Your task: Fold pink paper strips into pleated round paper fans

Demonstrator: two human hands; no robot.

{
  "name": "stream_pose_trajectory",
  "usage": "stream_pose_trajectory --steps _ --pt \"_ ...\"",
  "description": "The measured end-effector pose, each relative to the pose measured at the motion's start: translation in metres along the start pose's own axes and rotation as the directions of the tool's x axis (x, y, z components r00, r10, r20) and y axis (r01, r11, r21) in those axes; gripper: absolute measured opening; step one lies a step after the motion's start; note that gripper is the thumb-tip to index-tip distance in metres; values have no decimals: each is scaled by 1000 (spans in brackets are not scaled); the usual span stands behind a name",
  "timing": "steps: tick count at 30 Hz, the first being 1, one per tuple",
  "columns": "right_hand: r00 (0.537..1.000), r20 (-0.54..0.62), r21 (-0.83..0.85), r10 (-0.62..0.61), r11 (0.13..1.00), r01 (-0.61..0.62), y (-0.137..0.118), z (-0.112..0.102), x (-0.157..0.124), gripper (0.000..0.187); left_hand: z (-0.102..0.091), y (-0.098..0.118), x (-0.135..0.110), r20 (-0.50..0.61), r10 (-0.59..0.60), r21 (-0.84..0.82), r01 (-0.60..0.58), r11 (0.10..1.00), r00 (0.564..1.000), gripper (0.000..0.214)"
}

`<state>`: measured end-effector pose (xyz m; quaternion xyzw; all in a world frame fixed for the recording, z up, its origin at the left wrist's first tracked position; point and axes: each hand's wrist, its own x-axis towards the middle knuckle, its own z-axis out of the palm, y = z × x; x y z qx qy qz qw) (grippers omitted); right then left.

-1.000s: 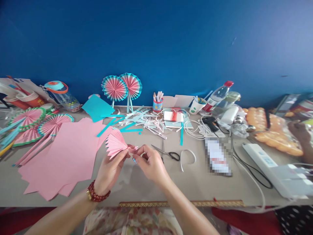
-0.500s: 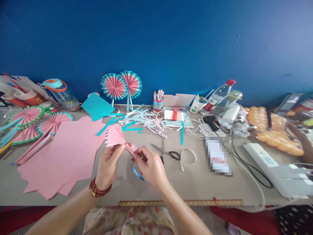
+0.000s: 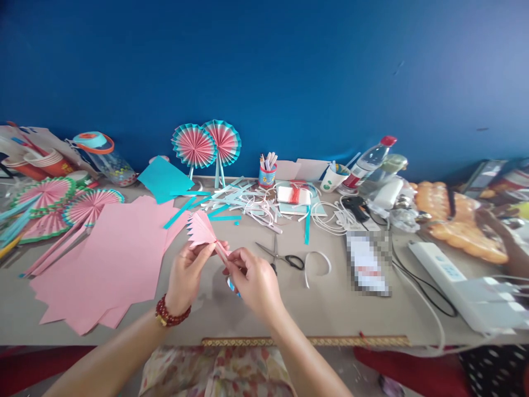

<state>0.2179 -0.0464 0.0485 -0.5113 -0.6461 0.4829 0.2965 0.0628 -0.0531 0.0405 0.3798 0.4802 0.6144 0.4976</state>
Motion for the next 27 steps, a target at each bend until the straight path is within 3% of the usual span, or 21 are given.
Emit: stream_pose_trajectory --steps 15,27 --pt "998 -39 57 53 997 -51 1 2 4 25 -1 -5 -2 65 -9 -25 11 1000 998 18" --pt "996 -58 -46 65 997 -68 -4 0 9 34 -4 -12 -6 73 68 107 -76 991 995 23"
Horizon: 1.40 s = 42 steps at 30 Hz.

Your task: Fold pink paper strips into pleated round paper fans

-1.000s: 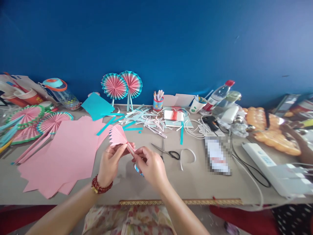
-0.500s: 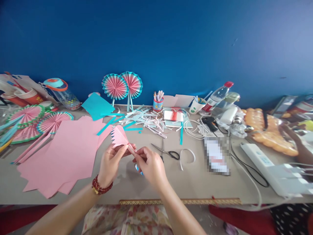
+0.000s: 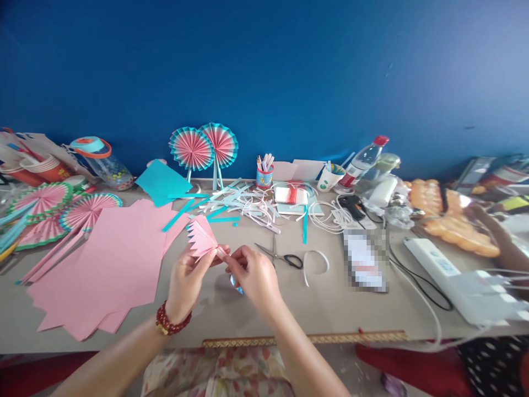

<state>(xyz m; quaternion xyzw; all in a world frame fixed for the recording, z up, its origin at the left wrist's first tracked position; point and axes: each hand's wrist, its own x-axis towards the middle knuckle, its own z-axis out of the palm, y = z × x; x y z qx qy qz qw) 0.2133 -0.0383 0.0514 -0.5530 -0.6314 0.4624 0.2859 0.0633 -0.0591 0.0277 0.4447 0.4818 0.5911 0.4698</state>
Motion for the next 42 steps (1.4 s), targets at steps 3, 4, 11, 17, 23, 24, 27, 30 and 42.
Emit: stream_pose_trajectory --steps 3,4,11,17,23,24,27,30,42 --pt "1000 14 -6 -19 1000 19 0 -1 1 32 0 3 -1 23 51 136 -54 989 998 22" --pt "1000 16 -5 -25 1000 25 0 -1 1 32 0 5 0 30 75 196 -79 977 997 20" --pt "999 1 57 -35 998 35 6 6 -3 26 -3 11 8 -9 78 269 -72 960 997 17" --pt "998 -32 34 -50 998 51 11 9 -9 16 -9 14 10 -51 93 311 -72 948 994 19" --pt "993 -40 34 -109 993 111 10 7 -11 14 -10 13 12 -77 66 227 -47 973 995 22" --pt "993 -40 30 -113 993 114 10 7 -11 13 -9 12 12 -85 61 208 -42 977 994 21" --pt "992 -36 12 -118 993 118 9 6 -11 14 -9 11 12 -102 50 155 -33 987 994 21" --pt "990 -43 -14 -134 991 133 7 7 -10 15 -10 12 12 -103 54 137 -39 990 993 22" --pt "991 -52 -177 -121 978 110 3 2 -15 24 -15 8 14 -25 365 551 -292 782 931 21"
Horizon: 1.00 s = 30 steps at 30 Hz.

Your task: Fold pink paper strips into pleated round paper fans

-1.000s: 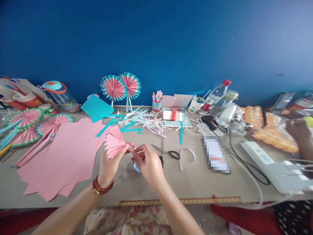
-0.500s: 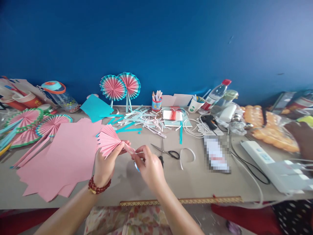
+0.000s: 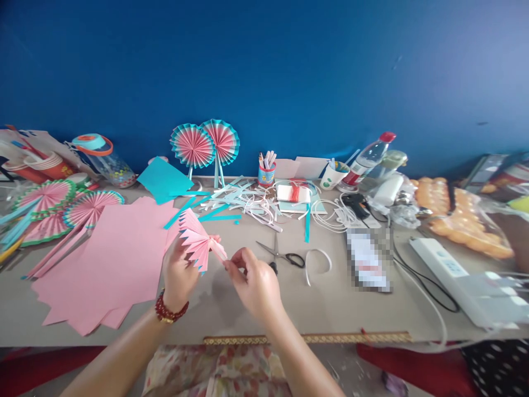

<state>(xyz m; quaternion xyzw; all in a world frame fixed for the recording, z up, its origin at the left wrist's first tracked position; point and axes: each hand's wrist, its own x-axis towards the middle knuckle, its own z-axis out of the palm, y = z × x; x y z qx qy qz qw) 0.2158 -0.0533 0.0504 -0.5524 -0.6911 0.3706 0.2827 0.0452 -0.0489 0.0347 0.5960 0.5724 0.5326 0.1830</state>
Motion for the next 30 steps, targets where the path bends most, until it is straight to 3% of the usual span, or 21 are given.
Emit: stream_pose_trajectory --steps 5,11,15,19,25,30 --pt "996 40 68 -80 995 77 2 -7 -2 17 -2 0 2 30 -94 -39 95 995 995 23" --pt "965 134 -187 -224 951 246 4 -16 -4 27 -3 3 9 105 -190 -182 207 961 976 10" --pt "949 185 -232 -256 927 296 4 -16 -4 31 -1 2 9 178 -249 -315 295 902 952 15" --pt "943 216 -205 -255 932 299 6 -15 -4 30 1 2 6 332 -334 -463 461 757 882 25" --pt "950 187 -192 -250 939 285 13 -13 -7 28 -4 3 2 583 -353 -493 664 563 732 36" --pt "948 166 -249 -273 918 308 15 -15 -8 28 -4 3 2 653 -310 -522 707 478 691 54"
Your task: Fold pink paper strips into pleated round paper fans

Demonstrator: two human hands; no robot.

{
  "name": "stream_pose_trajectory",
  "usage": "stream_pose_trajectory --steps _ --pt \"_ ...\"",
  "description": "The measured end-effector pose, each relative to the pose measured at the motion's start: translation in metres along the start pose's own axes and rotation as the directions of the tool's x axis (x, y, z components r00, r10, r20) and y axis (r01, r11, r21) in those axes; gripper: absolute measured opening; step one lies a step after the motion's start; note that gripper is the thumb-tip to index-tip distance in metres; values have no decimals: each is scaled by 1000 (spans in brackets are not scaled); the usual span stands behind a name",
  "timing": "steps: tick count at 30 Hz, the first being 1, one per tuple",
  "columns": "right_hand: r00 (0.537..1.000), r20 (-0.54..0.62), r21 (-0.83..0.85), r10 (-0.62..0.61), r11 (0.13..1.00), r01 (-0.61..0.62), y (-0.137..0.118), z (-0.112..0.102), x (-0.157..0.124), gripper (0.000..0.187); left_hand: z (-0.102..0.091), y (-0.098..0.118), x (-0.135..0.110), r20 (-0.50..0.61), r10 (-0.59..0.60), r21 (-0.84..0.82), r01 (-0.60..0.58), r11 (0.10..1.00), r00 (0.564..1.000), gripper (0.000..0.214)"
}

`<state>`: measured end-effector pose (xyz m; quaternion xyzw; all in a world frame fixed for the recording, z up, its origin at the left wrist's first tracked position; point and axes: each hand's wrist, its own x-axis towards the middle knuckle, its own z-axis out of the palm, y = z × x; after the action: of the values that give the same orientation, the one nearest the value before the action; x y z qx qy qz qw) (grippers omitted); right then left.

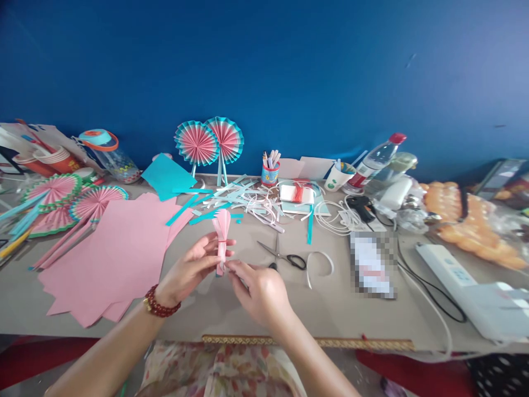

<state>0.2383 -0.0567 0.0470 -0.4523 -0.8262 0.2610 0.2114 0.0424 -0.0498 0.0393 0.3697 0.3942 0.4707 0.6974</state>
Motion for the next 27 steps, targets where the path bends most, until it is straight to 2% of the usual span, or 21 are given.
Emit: stream_pose_trajectory --steps 4,10,15,22,27 --pt "1000 -6 9 6 1000 -6 0 -4 2 29 0 -2 0 56 -10 -25 12 1000 998 59" --pt "999 20 69 40 997 -41 0 -7 3 28 2 0 -1 182 -17 42 9 999 983 60" --pt "998 46 83 49 995 -52 2 -8 4 27 1 0 0 263 -2 44 -10 999 965 72" --pt "999 18 -31 38 999 -37 6 -9 7 27 -1 -4 1 265 17 117 -49 992 964 81" --pt "999 22 -72 40 997 -38 6 -12 9 30 -1 -5 1 187 11 152 -40 988 982 78"
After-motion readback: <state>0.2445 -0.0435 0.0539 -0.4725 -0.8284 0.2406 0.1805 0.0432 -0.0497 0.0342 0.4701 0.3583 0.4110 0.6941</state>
